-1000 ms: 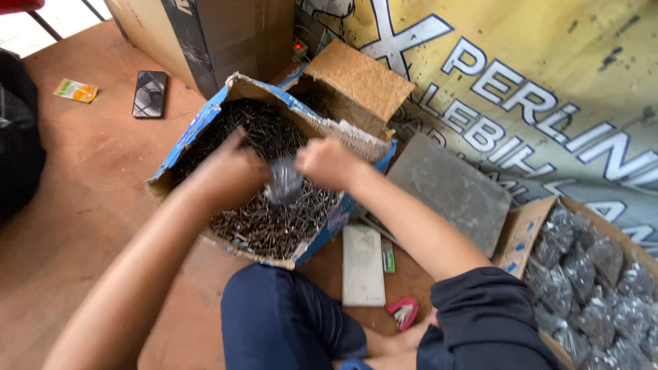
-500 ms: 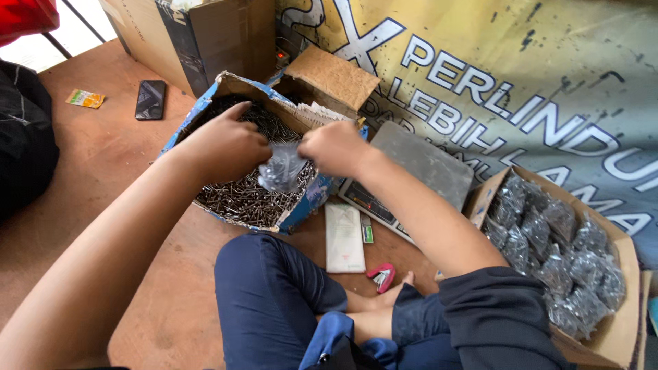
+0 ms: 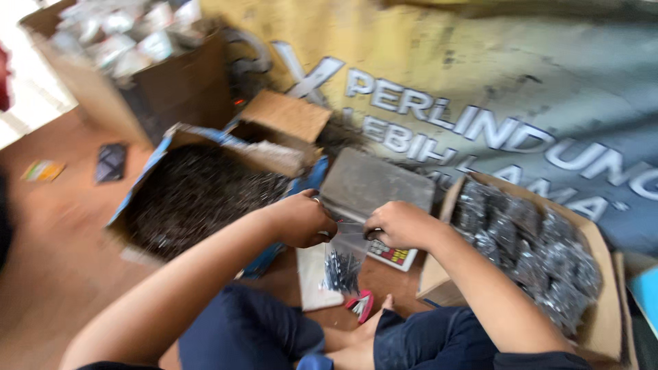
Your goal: The person scoops nails from a large cardboard box into small plastic bags, weighs each bag on a digital scale, and seals them with a pink stapler. The sealed bags are then placed into a second cardboard box.
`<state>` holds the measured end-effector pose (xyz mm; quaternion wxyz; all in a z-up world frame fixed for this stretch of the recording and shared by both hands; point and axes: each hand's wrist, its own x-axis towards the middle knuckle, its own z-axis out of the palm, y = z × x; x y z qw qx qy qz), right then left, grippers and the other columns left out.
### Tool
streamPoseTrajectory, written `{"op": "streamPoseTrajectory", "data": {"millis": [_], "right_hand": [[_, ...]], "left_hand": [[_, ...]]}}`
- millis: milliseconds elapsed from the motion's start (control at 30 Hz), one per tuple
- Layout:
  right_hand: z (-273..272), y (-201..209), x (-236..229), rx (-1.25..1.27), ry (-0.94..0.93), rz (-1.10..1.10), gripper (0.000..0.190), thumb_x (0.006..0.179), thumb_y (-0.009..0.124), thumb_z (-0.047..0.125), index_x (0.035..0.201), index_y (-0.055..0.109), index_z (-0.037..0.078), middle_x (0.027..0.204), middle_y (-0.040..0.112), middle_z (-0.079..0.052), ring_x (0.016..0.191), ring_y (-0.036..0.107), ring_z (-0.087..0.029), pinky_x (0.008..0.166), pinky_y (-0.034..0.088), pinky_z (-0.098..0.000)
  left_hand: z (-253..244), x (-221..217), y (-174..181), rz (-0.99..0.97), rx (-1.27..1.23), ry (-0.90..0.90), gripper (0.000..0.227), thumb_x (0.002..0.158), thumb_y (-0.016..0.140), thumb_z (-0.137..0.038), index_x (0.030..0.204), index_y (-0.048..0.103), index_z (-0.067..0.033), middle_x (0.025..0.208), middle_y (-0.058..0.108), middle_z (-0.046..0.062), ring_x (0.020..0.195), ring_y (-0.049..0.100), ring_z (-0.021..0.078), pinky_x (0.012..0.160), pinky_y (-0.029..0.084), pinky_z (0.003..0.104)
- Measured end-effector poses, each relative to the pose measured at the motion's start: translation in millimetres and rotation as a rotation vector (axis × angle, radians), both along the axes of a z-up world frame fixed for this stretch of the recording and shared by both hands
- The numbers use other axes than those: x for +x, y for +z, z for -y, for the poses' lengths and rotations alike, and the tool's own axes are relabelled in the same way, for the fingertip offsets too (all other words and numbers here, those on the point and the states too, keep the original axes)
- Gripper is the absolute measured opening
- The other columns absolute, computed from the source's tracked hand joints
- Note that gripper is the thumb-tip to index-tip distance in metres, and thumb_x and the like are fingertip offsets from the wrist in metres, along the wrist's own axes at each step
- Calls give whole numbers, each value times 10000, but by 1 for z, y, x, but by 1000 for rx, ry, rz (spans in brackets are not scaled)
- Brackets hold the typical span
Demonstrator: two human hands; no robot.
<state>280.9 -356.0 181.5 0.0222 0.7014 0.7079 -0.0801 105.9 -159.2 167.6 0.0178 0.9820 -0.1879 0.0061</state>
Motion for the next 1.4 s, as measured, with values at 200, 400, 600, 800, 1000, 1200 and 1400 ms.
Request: {"op": "streamPoseTrajectory", "data": {"millis": [200, 400, 600, 800, 1000, 1200, 1400], "right_hand": [[1, -26, 106, 114, -260, 298, 235, 708, 630, 233, 910, 741, 277, 811, 712, -43, 841, 706, -272, 718, 584, -464], [-11, -97, 190, 387, -345, 383, 158, 877, 548, 180, 914, 702, 188, 854, 670, -11, 745, 685, -245, 644, 570, -380], [1, -260, 185, 406, -411, 250, 169, 925, 525, 227, 966, 687, 200, 939, 675, -8, 768, 697, -240, 642, 581, -375], [51, -225, 56, 250, -401, -128, 255, 869, 534, 68, 1090, 637, 145, 1093, 635, -89, 940, 682, -322, 754, 574, -416], [91, -201, -42, 184, -493, -422, 239, 841, 661, 288, 1062, 683, 200, 1076, 687, -100, 995, 666, -330, 813, 554, -442], [87, -220, -73, 202, -585, -340, 218, 828, 645, 370, 1034, 697, 321, 1008, 708, 13, 968, 687, -230, 781, 521, -428], [94, -275, -62, 260, -610, -257, 146, 840, 648, 330, 971, 713, 324, 977, 721, 40, 939, 696, -206, 775, 518, -405]], "left_hand": [[-1, 131, -22, 288, 416, 128, 147, 807, 601, -339, 942, 658, -343, 880, 735, -2, 960, 700, 180, 1094, 229, 610], [-16, 223, -90, 699, 297, 89, 211, 756, 680, -192, 966, 691, -203, 1034, 712, -50, 981, 662, 220, 1139, 253, 601], [4, 213, -198, 690, 319, 115, 225, 747, 679, -169, 970, 690, -144, 1081, 684, 23, 1066, 649, 287, 1121, 350, 516], [46, 109, -219, 453, 122, 112, 408, 771, 620, -176, 1177, 622, -134, 1254, 586, 99, 1217, 553, 299, 1079, 356, 525], [102, -2, -224, -33, 10, 411, 776, 726, 769, -339, 1398, 439, -132, 1498, 367, 111, 1403, 333, 301, 1136, 284, 527], [127, -27, -242, -121, -28, 476, 765, 786, 728, -349, 1443, 393, -144, 1528, 329, 112, 1408, 336, 305, 1138, 268, 552], [119, -35, -266, -253, -37, 531, 757, 848, 660, -362, 1490, 309, -168, 1565, 273, 75, 1461, 249, 259, 1181, 194, 534]]}}
